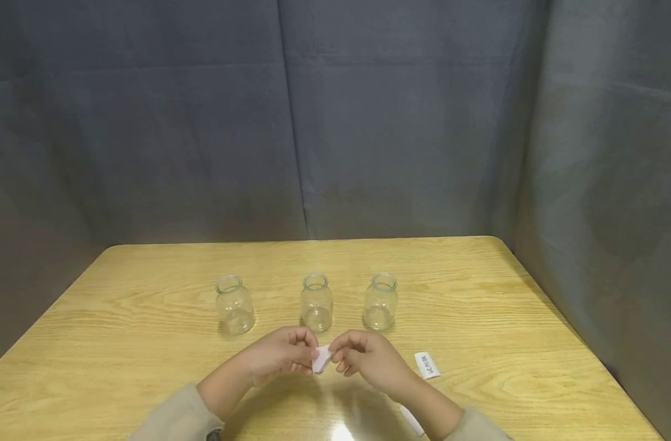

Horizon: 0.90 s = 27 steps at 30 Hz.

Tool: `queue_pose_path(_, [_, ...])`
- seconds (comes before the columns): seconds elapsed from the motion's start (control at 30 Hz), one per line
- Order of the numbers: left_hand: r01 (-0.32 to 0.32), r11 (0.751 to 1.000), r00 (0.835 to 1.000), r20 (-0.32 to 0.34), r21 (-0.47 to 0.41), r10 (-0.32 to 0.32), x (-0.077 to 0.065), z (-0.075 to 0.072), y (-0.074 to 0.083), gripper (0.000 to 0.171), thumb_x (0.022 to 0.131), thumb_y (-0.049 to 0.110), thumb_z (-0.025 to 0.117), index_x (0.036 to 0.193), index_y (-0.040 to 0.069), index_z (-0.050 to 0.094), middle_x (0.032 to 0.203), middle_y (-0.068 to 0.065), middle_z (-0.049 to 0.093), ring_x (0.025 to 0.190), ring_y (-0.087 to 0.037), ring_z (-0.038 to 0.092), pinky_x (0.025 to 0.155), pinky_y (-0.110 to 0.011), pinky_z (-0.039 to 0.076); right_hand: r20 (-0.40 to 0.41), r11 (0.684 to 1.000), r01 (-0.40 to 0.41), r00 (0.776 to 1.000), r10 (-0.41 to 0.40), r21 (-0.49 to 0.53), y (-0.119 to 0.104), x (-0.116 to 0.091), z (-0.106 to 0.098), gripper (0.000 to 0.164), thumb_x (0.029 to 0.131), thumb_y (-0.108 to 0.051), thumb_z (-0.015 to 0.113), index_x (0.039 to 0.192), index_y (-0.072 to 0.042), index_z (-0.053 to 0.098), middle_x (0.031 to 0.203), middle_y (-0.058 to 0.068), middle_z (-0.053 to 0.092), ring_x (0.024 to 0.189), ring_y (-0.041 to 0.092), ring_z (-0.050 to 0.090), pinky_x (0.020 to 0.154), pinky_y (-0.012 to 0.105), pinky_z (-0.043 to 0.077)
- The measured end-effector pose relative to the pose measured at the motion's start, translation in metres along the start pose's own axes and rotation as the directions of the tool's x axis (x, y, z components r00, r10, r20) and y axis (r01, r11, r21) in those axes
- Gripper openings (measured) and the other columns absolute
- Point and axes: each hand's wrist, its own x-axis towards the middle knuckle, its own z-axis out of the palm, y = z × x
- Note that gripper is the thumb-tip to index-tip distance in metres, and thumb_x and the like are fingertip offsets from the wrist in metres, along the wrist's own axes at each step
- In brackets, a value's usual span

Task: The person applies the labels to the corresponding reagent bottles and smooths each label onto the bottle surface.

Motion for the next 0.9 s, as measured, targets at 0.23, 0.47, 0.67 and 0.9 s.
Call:
queue_pose_path(0.23, [0.008,1.000,1.000,0.012,-0.019,-0.007,-0.0011,-0.0002,-0.0006,0.007,0.079,0.001,0.053,0.081,-0.001,0.048,0.076,-0.007,0.051,0.069,-0.016,0.053,0.064,-0.024,0.046,-0.051,0.979,0.043,0.997,-0.054,-0.199,0.0009,-0.0009,-0.0010,0.006,0.080,-0.010,0.059,0.082,-0.005,0.060,0.083,0.005,0.056,0.077,0.017,0.051,0.065,0.028,0.045])
queue_pose_path(0.47, [0.006,1.000,1.000,0.004,-0.008,-0.006,-0.0020,-0.0014,-0.0019,0.011,0.076,0.000,0.054,0.083,0.000,0.047,0.079,-0.008,0.052,0.071,-0.017,0.052,0.066,-0.027,0.046,-0.052,0.968,0.082,0.994,-0.097,-0.237,-0.0016,-0.0026,-0.0012,0.004,0.081,-0.012,0.059,0.080,-0.007,0.060,0.091,0.005,0.054,0.088,0.023,0.047,0.071,0.030,0.045])
queue_pose_path(0.67, [0.008,1.000,1.000,-0.004,0.004,-0.008,-0.0062,-0.0027,-0.0065,0.014,0.077,0.000,0.054,0.088,-0.002,0.047,0.081,-0.008,0.051,0.073,-0.018,0.052,0.068,-0.029,0.045,-0.054,0.969,0.081,0.994,-0.096,-0.235,-0.0042,-0.0028,-0.0008,0.006,0.083,-0.012,0.057,0.085,-0.007,0.059,0.088,0.004,0.056,0.085,0.021,0.051,0.071,0.030,0.044])
queue_pose_path(0.9, [0.043,0.999,0.999,-0.017,0.028,-0.042,-0.0068,0.0021,-0.0064,0.013,0.076,-0.002,0.055,0.088,-0.004,0.050,0.077,-0.008,0.053,0.069,-0.017,0.053,0.068,-0.030,0.047,-0.063,0.988,0.051,0.996,-0.060,-0.144,-0.0037,-0.0055,-0.0035,0.009,0.083,-0.005,0.054,0.090,-0.001,0.055,0.082,0.007,0.052,0.073,0.020,0.050,0.066,0.032,0.046])
